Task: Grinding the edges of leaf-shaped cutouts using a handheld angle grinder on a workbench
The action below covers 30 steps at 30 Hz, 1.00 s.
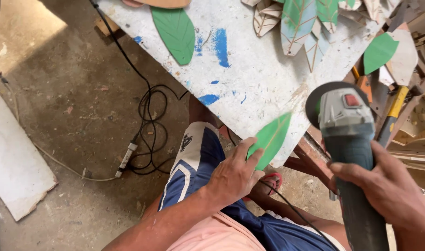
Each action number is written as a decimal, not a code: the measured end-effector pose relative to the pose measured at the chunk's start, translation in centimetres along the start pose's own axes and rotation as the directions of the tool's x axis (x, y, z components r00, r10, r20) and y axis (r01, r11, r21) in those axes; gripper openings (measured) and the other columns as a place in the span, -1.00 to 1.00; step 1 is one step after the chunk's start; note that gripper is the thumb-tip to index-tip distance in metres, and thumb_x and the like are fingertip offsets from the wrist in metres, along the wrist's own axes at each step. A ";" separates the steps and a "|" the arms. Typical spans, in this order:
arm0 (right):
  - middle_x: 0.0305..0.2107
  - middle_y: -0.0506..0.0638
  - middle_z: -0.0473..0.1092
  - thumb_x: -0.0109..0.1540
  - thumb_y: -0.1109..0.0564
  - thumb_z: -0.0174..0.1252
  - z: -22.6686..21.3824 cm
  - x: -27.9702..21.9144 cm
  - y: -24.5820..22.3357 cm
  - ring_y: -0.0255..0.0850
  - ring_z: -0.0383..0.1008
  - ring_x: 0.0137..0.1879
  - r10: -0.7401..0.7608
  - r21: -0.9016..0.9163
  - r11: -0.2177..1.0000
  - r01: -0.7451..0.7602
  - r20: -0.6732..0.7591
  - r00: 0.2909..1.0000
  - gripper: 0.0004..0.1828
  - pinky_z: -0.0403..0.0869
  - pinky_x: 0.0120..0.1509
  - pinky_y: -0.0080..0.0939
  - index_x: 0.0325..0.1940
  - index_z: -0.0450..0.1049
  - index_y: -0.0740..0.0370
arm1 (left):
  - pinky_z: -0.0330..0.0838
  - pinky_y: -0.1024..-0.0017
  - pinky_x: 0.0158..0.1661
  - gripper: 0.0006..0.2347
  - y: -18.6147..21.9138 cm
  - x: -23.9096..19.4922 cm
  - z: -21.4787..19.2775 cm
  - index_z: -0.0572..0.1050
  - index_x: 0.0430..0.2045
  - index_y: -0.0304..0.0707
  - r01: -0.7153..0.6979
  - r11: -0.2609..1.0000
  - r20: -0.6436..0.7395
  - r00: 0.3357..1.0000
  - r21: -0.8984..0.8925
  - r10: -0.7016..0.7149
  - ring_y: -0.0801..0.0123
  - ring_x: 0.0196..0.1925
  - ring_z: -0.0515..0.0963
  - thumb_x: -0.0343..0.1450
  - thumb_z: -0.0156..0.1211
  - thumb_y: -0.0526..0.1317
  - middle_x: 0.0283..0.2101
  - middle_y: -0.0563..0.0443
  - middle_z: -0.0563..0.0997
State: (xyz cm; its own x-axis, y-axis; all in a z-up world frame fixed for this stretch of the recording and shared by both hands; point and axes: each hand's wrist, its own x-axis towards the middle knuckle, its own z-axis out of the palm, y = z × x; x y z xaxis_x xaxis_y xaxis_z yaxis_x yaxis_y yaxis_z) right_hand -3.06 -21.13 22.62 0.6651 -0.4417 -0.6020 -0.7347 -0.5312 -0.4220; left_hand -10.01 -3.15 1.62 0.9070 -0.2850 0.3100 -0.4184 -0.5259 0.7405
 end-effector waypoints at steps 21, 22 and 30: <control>-0.48 0.28 0.35 0.10 0.33 0.33 3.3 -0.3 3.8 0.11 0.47 -0.39 0.017 -0.121 0.993 0.007 0.198 0.980 -0.69 0.37 -0.32 0.03 -0.07 0.53 0.39 | 0.64 0.22 -0.27 -0.60 0.0 0.9 3.1 0.49 0.03 -0.48 0.001 0.988 -0.085 0.996 0.157 0.012 -0.14 0.17 0.54 0.39 0.34 -0.18 0.18 -0.39 0.35; -0.48 0.28 0.35 0.10 0.33 0.33 3.3 -0.1 3.9 0.11 0.47 -0.39 0.018 -0.123 0.992 0.007 0.202 0.979 -0.69 0.37 -0.32 0.03 -0.07 0.53 0.39 | 0.64 0.22 -0.27 -0.60 0.1 1.0 3.0 0.49 0.03 -0.48 0.006 0.987 -0.085 0.996 0.158 0.008 -0.14 0.17 0.54 0.39 0.34 -0.18 0.18 -0.39 0.35; -0.45 0.23 0.44 0.06 0.25 0.40 3.2 1.0 3.9 0.05 0.55 -0.36 -0.021 -0.267 0.961 0.070 0.182 0.983 -0.59 0.38 -0.25 -0.04 -0.01 0.55 0.27 | 0.59 0.21 -0.51 -0.67 0.6 1.3 2.8 0.50 -0.05 -0.48 0.011 0.977 -0.120 0.993 0.213 0.016 -0.12 0.05 0.57 0.36 0.26 -0.25 0.16 -0.38 0.37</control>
State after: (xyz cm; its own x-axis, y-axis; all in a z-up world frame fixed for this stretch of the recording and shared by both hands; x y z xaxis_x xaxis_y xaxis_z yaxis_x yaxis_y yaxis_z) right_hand -5.68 -21.32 18.17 0.6451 -0.2918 -0.7061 -0.6241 -0.7344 -0.2667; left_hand -9.25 -6.09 0.77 0.8996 -0.1950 0.3908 -0.4094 -0.6878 0.5995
